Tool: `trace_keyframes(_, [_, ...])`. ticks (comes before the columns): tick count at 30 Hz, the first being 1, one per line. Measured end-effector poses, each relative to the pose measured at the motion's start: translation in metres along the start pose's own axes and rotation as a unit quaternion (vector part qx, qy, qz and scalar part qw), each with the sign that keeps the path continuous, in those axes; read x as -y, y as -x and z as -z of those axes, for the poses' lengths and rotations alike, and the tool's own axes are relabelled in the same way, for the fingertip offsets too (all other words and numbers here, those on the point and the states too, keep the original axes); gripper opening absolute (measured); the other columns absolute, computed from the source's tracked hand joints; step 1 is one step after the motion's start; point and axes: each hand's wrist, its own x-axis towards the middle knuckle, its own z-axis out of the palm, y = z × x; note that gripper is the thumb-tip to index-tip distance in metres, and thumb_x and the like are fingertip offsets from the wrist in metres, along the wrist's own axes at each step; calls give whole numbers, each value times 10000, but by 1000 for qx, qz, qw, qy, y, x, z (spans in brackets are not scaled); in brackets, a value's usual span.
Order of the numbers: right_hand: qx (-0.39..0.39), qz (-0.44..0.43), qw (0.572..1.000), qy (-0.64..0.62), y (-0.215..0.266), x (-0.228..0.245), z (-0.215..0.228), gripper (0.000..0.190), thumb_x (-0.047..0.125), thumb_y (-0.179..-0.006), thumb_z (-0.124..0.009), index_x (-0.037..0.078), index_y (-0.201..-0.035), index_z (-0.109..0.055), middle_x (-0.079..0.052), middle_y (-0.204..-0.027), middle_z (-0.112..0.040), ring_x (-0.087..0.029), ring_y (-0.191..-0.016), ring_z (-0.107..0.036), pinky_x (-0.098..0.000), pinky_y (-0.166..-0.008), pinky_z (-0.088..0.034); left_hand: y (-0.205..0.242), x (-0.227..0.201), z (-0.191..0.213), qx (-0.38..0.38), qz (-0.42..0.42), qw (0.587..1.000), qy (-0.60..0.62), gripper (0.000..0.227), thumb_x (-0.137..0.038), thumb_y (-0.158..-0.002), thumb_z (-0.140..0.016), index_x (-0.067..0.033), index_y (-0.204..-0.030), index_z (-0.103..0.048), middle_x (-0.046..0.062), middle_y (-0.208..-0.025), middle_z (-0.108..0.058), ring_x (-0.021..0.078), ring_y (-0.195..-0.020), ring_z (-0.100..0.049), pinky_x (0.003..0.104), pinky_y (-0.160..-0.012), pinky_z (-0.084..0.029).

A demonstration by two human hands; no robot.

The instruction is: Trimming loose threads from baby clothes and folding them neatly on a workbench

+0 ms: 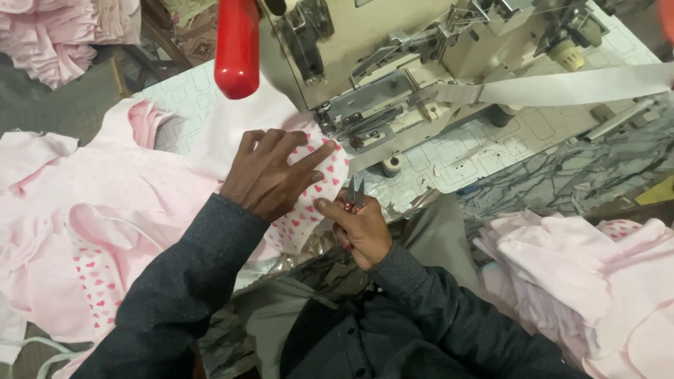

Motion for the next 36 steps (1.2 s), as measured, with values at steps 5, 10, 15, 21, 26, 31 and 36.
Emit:
trace_keyframes(5, [-14,-15,999,38,3,24,-4,222,44,-802,-900,-57,-812,-702,32,-646,-345,-101,-399,-404,-206,-258,-311,5,8,-4,-2,2,998,-59,437,-536,-1044,-472,-425,-1453,-577,60,-1177,-580,312,-1059,-609,541,-927,-453])
trace_keyframes(10, [-34,4,996,86,-9,37,3,255,78,-818,-878,-94,-953,-747,23,-720,-347,-110,-524,-495,-178,-263,-321,13,0,1,-25,9,991,-134,526,-689,-1008,-415,-494,-1485,-517,80,-1196,-550,326,-984,-598,493,-769,-481])
trace_keyframes(15, [-75,68,990,98,-18,57,-4,243,75,-816,-879,-60,-949,-726,-6,-686,-440,-75,-450,-423,-178,-260,-301,18,-10,0,-27,47,982,-179,730,-876,-892,-386,-548,-1544,-410,94,-1185,-504,275,-792,-544,381,-602,-455])
trace_keyframes(21, [-68,169,979,97,-41,41,6,359,20,-846,-856,33,-901,-501,-73,-622,-576,-64,-287,-381,-216,-238,-274,29,-19,-17,-136,39,973,-185,761,-842,-873,-470,-464,-1533,-477,149,-1323,-566,404,-1129,-566,521,-835,-443])
trace_keyframes(26, [-68,180,974,120,-38,44,9,407,13,-816,-878,70,-896,-483,-146,-665,-704,-81,-266,-426,-227,-237,-268,42,-58,-38,-226,126,955,-143,460,-529,-994,-592,-350,-1415,-637,93,-1203,-598,320,-1070,-580,437,-834,-463])
trace_keyframes(31, [-74,168,978,95,-37,39,19,391,-11,-790,-886,63,-877,-512,-178,-741,-749,-71,-409,-554,-188,-289,-318,31,-66,-37,-244,172,954,-16,338,-340,-1004,-656,-225,-1314,-727,173,-1208,-642,416,-1157,-614,481,-918,-520])
trace_keyframes(36, [-93,164,980,63,-39,46,4,432,-66,-734,-917,56,-811,-510,-177,-700,-730,-163,-520,-684,-231,-340,-459,25,-49,-50,-257,177,950,-26,326,-314,-994,-646,-231,-1290,-754,189,-1219,-652,416,-1194,-613,509,-996,-511])
